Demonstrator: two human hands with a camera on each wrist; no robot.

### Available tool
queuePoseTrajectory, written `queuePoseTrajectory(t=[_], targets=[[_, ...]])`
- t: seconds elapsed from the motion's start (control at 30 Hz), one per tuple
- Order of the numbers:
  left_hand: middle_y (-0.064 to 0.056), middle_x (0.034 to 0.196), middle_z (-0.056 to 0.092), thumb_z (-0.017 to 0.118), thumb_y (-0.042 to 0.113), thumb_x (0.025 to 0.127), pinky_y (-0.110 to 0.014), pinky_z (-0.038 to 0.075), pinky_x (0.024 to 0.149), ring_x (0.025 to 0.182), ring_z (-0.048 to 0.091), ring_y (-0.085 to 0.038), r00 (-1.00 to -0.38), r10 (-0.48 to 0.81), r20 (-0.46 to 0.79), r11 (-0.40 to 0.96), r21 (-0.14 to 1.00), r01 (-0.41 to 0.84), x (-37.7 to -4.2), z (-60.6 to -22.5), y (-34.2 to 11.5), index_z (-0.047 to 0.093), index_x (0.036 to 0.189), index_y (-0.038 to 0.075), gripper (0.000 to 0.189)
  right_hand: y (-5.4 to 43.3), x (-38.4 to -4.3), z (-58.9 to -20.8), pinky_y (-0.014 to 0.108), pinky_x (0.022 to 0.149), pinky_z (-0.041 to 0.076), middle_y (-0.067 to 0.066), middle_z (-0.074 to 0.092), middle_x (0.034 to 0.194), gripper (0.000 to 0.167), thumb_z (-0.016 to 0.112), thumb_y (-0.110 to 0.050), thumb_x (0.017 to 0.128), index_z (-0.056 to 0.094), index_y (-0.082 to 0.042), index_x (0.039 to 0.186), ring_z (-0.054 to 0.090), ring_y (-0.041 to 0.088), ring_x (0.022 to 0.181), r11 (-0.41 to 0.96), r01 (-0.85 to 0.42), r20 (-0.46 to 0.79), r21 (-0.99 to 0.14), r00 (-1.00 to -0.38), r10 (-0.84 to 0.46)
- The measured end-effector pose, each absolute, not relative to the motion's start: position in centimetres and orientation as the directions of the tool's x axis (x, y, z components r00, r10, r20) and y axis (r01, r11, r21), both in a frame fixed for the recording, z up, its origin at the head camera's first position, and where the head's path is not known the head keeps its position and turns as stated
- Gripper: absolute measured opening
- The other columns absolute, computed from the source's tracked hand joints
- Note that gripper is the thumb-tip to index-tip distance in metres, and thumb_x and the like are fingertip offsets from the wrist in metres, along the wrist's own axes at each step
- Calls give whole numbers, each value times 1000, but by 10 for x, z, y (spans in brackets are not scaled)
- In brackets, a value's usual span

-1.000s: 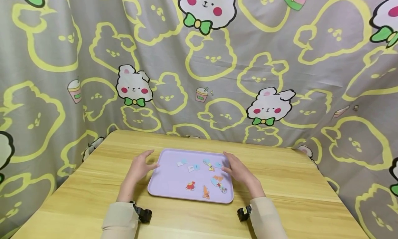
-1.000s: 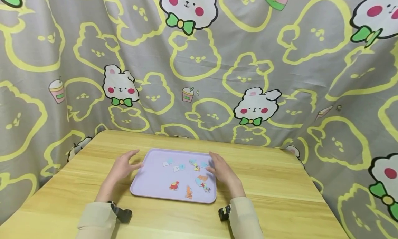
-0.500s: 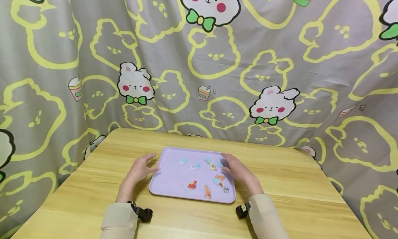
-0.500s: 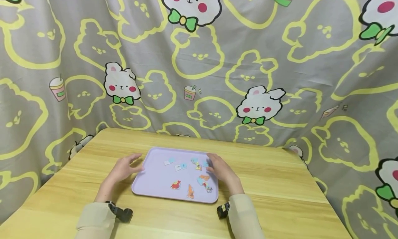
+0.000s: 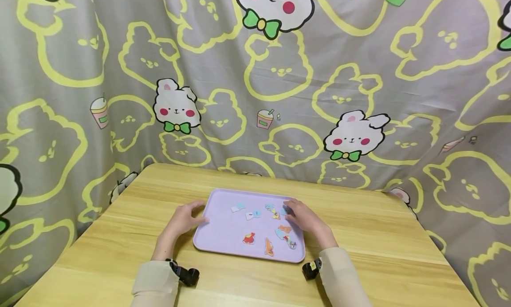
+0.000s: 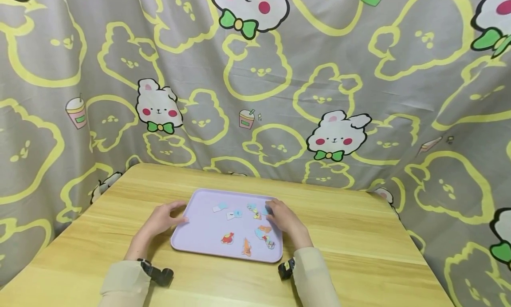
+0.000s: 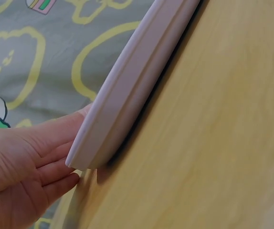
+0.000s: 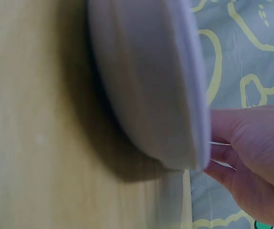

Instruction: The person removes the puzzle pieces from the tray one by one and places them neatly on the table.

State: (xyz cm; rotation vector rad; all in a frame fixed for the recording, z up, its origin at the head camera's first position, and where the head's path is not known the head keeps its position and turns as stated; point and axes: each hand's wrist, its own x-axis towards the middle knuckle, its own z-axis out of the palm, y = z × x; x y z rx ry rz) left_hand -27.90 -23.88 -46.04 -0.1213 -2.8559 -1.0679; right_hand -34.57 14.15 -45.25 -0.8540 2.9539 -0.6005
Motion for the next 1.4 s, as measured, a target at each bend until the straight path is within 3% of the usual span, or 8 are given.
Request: queuePoseTrajectory(t=[0.3, 0.47, 0.8, 1.13, 1.4], targets=[[-25, 136, 58, 75, 20, 86, -58, 41, 109, 131, 49, -47, -993, 58, 102, 760, 640, 111, -280, -459, -238, 59, 134, 2, 53, 139, -349, -448, 45, 97, 53, 18, 63, 115, 33, 66, -7, 91, 64, 4, 122, 62, 33, 108, 780, -582, 140, -231, -813, -565], [-25, 136, 58, 75, 21, 86, -58, 42, 109, 130, 49, -47, -994, 61, 90, 759, 643, 104, -281, -458, -238, 59, 134, 3, 54, 135, -350, -446, 44, 98, 54, 15, 64, 114, 28, 67, -8, 91, 68, 1, 118, 62, 32, 109, 804, -558, 127, -205, -830, -543], [-26, 139, 55, 76, 20, 85, -59, 40, 111, 133, 45, -48, -998, 36, 44, 761, 647, 55, -282, -454, -236, 57, 136, 3, 57, 131, -352, -443, 43, 97, 54, 13, 66, 112, 19, 69, -6, 89, 71, -1, 107, 64, 31, 109, 810, -546, 137, -215, -838, -529], [-25, 141, 54, 75, 19, 86, -58, 37, 113, 135, 44, -47, -999, 18, 28, 756, 654, 32, -283, -459, -236, 56, 137, 3, 57, 136, -353, -446, 43, 94, 56, 13, 66, 111, 19, 68, -5, 89, 72, 0, 106, 66, 30, 105, 781, -579, 146, -232, -815, -561], [-25, 140, 55, 76, 19, 85, -58, 38, 112, 135, 44, -47, -1000, 16, 25, 757, 653, 28, -283, -462, -237, 57, 136, 3, 57, 140, -353, -451, 43, 96, 55, 11, 67, 108, 19, 67, -7, 89, 72, -1, 107, 66, 28, 104, 751, -580, 150, -314, -812, -564]])
